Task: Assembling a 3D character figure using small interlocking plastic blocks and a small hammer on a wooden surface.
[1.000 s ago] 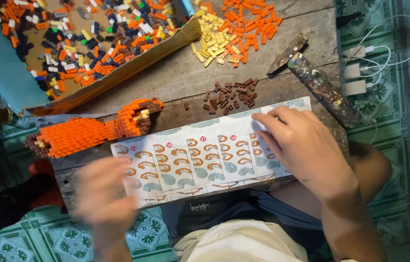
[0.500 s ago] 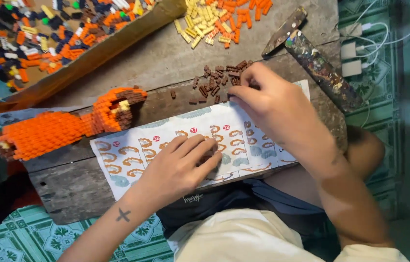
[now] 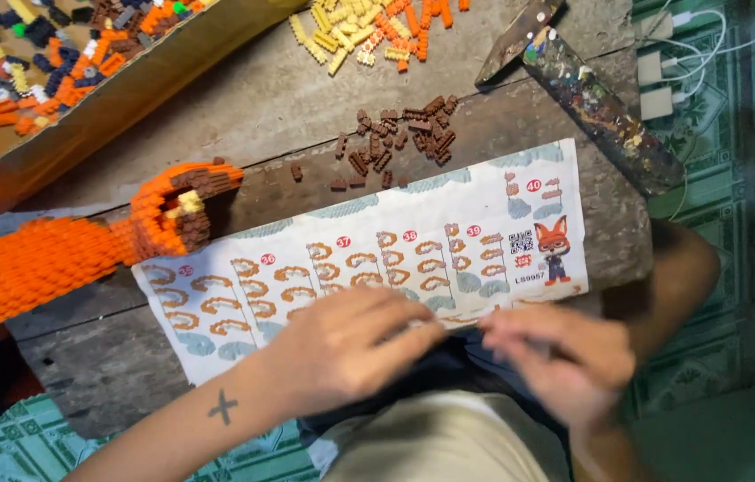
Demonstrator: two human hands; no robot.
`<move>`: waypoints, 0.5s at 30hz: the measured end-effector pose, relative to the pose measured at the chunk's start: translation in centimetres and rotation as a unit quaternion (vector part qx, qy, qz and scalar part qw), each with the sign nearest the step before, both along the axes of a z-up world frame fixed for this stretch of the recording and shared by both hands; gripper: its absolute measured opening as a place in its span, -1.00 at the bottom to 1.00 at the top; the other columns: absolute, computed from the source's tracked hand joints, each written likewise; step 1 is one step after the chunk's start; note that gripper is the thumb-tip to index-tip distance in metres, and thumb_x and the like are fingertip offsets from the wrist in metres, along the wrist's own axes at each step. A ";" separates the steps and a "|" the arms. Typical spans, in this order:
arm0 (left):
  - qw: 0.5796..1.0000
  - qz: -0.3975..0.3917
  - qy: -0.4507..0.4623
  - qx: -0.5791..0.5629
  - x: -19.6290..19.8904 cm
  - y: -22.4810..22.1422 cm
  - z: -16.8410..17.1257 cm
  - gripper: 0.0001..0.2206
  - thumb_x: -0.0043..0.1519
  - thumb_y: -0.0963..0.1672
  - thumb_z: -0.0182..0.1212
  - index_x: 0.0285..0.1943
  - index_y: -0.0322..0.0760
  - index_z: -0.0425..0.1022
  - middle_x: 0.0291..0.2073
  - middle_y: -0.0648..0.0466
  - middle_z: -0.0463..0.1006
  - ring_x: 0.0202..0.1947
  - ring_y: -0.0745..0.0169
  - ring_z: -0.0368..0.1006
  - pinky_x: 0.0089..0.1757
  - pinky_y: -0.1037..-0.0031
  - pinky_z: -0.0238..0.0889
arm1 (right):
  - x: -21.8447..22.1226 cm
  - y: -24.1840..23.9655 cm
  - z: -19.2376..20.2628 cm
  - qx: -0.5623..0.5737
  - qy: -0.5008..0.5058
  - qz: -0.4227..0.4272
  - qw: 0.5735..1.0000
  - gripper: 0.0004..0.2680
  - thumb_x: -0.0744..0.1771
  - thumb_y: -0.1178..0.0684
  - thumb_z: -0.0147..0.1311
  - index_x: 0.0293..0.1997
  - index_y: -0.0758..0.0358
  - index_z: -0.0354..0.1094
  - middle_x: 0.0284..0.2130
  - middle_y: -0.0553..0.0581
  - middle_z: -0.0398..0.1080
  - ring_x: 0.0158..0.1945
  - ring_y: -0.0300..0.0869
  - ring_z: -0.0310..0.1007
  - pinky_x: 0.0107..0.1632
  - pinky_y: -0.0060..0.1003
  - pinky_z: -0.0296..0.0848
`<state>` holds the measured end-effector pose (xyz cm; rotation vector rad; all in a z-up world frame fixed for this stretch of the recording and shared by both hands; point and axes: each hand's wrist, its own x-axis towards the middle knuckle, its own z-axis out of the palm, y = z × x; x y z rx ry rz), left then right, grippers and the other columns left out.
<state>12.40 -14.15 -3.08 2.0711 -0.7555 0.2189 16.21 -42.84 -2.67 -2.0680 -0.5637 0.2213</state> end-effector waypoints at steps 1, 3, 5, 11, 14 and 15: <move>1.000 -0.001 -0.002 0.001 0.2 -0.2 0.1 -0.82 0.58 -0.24 0.08 0.14 -0.54 0.61 -0.04 -0.26 0.69 -0.15 -0.16 0.65 -0.11 0.15 0.57 | -0.4 0.4 -0.2 0.001 -0.002 -0.001 1.000 -0.94 0.37 0.14 0.29 -0.16 0.30 0.62 -0.27 0.14 0.73 -0.31 -0.26 0.79 -0.08 -0.44 0.75; 0.999 -0.026 0.011 -0.029 0.6 -0.7 0.4 -0.80 0.60 -0.25 0.10 0.21 -0.52 0.64 0.01 -0.24 0.69 -0.15 -0.13 0.64 -0.10 0.20 0.53 | -1.5 1.2 -0.6 0.035 -0.034 0.002 0.999 -0.87 0.24 0.14 0.49 -0.26 0.30 0.61 -0.32 0.14 0.72 -0.24 -0.16 0.84 -0.08 -0.41 0.80; 0.999 -0.030 -0.001 -0.034 0.6 -0.9 0.1 -0.82 0.60 -0.24 0.12 0.18 -0.52 0.65 -0.02 -0.23 0.68 -0.19 -0.10 0.62 -0.17 0.23 0.50 | -2.1 1.4 -1.3 0.052 -0.019 0.004 0.998 -0.88 0.25 0.15 0.47 -0.27 0.27 0.60 -0.32 0.13 0.73 -0.24 -0.15 0.85 -0.09 -0.41 0.82; 0.997 -0.048 -0.006 -0.061 1.1 -0.3 -0.6 -0.80 0.59 -0.23 0.12 -0.01 -0.53 0.64 -0.09 -0.20 0.65 -0.23 -0.10 0.60 -0.21 0.23 0.49 | -1.5 3.3 -1.7 0.121 0.000 0.055 0.991 -0.90 0.31 0.18 0.40 -0.20 0.31 0.55 -0.34 0.25 0.70 -0.34 -0.12 0.78 -0.18 -0.40 0.79; 0.997 -0.053 -0.007 -0.051 1.1 0.2 -1.2 -0.80 0.59 -0.22 0.13 -0.05 -0.48 0.64 -0.08 -0.15 0.67 -0.23 -0.07 0.59 -0.22 0.26 0.46 | -1.4 3.1 -2.0 0.106 -0.027 0.085 0.990 -0.89 0.32 0.17 0.41 -0.15 0.32 0.59 -0.28 0.24 0.66 -0.32 -0.13 0.72 -0.18 -0.39 0.74; 0.998 -0.050 -0.012 -0.034 1.1 0.3 -1.4 -0.81 0.59 -0.21 0.15 -0.04 -0.44 0.64 -0.09 -0.12 0.68 -0.24 -0.03 0.59 -0.24 0.29 0.43 | -1.3 3.0 -2.1 0.084 -0.038 0.107 0.990 -0.89 0.33 0.15 0.41 -0.11 0.31 0.63 -0.21 0.20 0.66 -0.27 -0.14 0.72 -0.16 -0.38 0.71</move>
